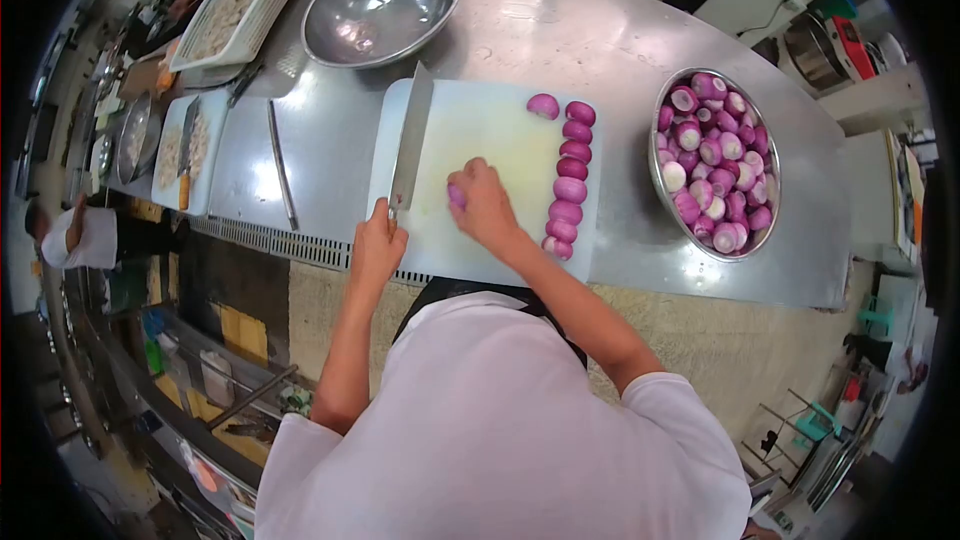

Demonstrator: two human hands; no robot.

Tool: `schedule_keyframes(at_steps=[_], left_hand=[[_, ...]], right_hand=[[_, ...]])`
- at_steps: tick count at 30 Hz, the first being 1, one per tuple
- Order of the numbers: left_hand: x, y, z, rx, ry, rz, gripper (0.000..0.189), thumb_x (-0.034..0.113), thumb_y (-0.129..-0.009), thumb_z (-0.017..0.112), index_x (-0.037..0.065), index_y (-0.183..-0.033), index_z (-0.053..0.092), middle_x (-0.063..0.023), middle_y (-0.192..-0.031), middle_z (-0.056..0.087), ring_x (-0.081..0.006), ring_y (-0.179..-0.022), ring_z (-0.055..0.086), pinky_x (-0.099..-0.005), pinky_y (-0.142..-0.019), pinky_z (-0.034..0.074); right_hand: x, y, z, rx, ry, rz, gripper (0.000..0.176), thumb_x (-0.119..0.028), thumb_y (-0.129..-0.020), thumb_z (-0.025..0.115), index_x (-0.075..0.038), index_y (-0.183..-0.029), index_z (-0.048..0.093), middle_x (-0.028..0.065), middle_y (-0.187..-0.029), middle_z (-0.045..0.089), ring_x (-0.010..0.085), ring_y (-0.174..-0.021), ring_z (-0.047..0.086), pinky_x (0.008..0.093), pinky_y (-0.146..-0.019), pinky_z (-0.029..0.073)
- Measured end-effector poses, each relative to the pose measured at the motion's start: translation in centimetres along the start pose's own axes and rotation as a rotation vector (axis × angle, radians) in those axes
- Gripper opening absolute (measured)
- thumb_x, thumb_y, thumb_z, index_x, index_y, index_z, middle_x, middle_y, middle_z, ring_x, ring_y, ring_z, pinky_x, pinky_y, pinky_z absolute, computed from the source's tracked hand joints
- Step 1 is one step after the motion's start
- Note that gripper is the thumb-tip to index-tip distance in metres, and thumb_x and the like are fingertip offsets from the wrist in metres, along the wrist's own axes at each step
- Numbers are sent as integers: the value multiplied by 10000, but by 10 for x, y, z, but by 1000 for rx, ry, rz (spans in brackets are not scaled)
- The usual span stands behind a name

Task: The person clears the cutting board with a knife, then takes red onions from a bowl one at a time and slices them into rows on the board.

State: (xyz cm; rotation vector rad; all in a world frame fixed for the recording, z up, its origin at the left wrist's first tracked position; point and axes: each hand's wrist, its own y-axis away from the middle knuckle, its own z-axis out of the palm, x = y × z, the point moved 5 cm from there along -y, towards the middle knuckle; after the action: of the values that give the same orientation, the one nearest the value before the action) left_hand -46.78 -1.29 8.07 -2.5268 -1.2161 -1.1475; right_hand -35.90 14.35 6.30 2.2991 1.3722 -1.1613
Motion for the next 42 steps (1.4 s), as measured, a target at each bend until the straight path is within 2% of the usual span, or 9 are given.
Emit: schedule_keyframes(at_steps=[7,9,14,17,22,27,36,39,42], left_hand=[[-8,4,6,24,-21,-16,233,38,-811,550,-21,-1026,483,-261,-688,599,-481,-699,608,-515,-618,460],[-6,4,4,1,-13,-14,233,37,-812,551,-17,-1028,482,-260,-694,602,-477,-699,610,-515,-620,461],[-5,4,2,-46,16,-85,230,21,-824,556,-12,-1037,475,-249,-707,606,-462,-687,615,-495,-604,463],[-3,4,1,-50,11,-69,227,14,-827,550,-10,-1040,475,-249,-708,610,-460,-693,622,-486,-604,469],[-1,2,-1,-35,21,-32,252,29,-826,555,-24,-1063,482,-250,-714,618,-462,-705,628,-494,-619,478],[-4,1,-3,21,16,21,288,50,-824,560,-38,-1088,483,-261,-718,624,-473,-722,627,-522,-643,487],[5,0,-3,43,-52,119,199,30,-795,559,-19,-960,459,-212,-619,548,-441,-617,566,-489,-578,430],[21,11,-17,-40,-41,45,210,21,-804,555,-47,-994,498,-279,-705,609,-497,-739,605,-544,-655,464],[36,31,-28,-74,-49,54,196,7,-802,551,-52,-980,495,-278,-698,603,-497,-737,601,-544,-658,461]], right_hand=[[82,-48,-80,268,328,-35,359,94,-733,536,-51,-1022,692,155,-1144,605,365,-969,541,434,-867,469],[82,-46,-96,179,411,31,392,77,-722,579,-66,-1068,697,152,-1192,612,364,-1014,543,419,-909,462],[75,-13,-189,493,314,-49,394,-31,-697,710,-66,-1089,695,179,-1155,635,377,-1098,565,446,-939,475],[109,15,-265,304,506,420,265,-119,-757,684,-25,-1004,707,223,-1044,654,397,-1004,616,434,-911,486],[148,55,-269,9,550,311,297,-37,-704,706,-29,-1001,699,222,-990,664,410,-974,626,460,-885,495],[120,61,-285,427,224,334,391,-24,-733,768,-23,-1112,675,109,-1006,698,188,-891,675,308,-771,542],[14,-22,-35,-197,-262,176,331,-103,-736,803,-36,-1033,672,158,-949,686,256,-804,671,355,-763,538],[13,-25,-9,1,83,-33,282,-84,-754,770,-28,-1019,690,174,-979,645,315,-840,648,391,-802,526],[16,-19,-19,-3,1,-1,229,-54,-793,711,-30,-1020,693,176,-986,615,354,-852,620,415,-791,508]])
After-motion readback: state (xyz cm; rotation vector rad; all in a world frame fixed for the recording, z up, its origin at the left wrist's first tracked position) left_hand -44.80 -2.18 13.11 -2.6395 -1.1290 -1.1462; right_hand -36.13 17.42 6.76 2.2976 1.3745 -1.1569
